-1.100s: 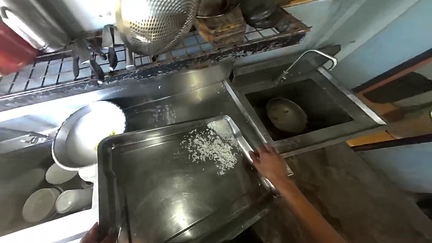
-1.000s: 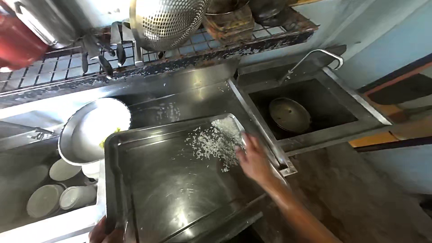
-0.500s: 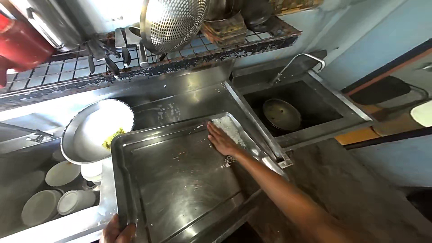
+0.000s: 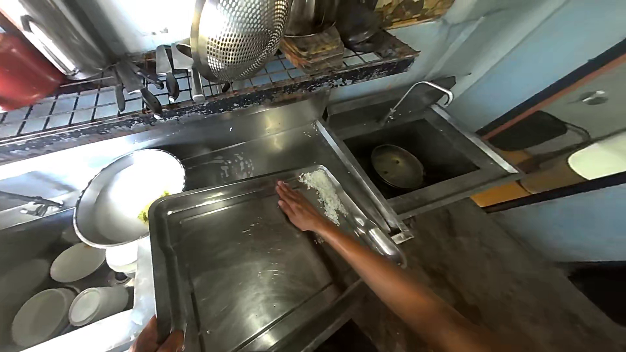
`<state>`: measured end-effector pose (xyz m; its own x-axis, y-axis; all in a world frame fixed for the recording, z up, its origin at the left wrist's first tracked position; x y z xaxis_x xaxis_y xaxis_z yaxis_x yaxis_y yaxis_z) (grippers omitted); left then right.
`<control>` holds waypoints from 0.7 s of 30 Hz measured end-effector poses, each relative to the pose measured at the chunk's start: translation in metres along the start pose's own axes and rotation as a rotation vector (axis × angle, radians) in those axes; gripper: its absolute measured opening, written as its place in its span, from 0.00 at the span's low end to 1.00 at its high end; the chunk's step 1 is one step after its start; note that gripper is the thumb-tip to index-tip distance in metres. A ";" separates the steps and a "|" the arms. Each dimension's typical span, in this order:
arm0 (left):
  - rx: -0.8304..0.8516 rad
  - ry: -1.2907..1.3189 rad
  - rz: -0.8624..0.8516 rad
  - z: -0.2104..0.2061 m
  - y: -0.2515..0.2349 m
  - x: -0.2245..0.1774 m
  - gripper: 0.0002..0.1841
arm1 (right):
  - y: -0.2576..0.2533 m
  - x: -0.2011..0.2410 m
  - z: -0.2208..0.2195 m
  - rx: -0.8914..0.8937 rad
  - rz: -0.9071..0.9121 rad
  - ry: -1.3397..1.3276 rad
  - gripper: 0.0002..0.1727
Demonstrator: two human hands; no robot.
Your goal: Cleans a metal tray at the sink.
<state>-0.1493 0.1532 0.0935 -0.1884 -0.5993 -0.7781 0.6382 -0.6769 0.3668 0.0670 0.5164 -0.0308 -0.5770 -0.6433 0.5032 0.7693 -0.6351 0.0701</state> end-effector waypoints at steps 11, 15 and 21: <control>0.009 0.013 0.014 -0.001 -0.005 0.012 0.16 | 0.151 0.067 -0.005 0.269 0.519 -0.086 0.33; 0.011 0.008 0.023 -0.001 -0.004 0.014 0.16 | 0.142 0.035 -0.022 0.357 0.445 -0.084 0.34; 0.019 0.017 0.049 -0.004 0.002 0.020 0.15 | 0.081 -0.070 0.009 0.254 0.299 0.005 0.36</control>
<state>-0.1489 0.1417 0.0773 -0.1449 -0.6246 -0.7674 0.6318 -0.6553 0.4141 0.1724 0.5135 -0.0522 -0.3176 -0.7868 0.5293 0.9468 -0.2933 0.1322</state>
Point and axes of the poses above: each hand's wrist, its own y-axis away from the middle knuckle, its own z-axis out of the back of the hand, x = y × z, the point moved 10 cm from there along -y, towards the middle knuckle, and after that the axes turned 5 degrees about x, right-handed, at the moved point
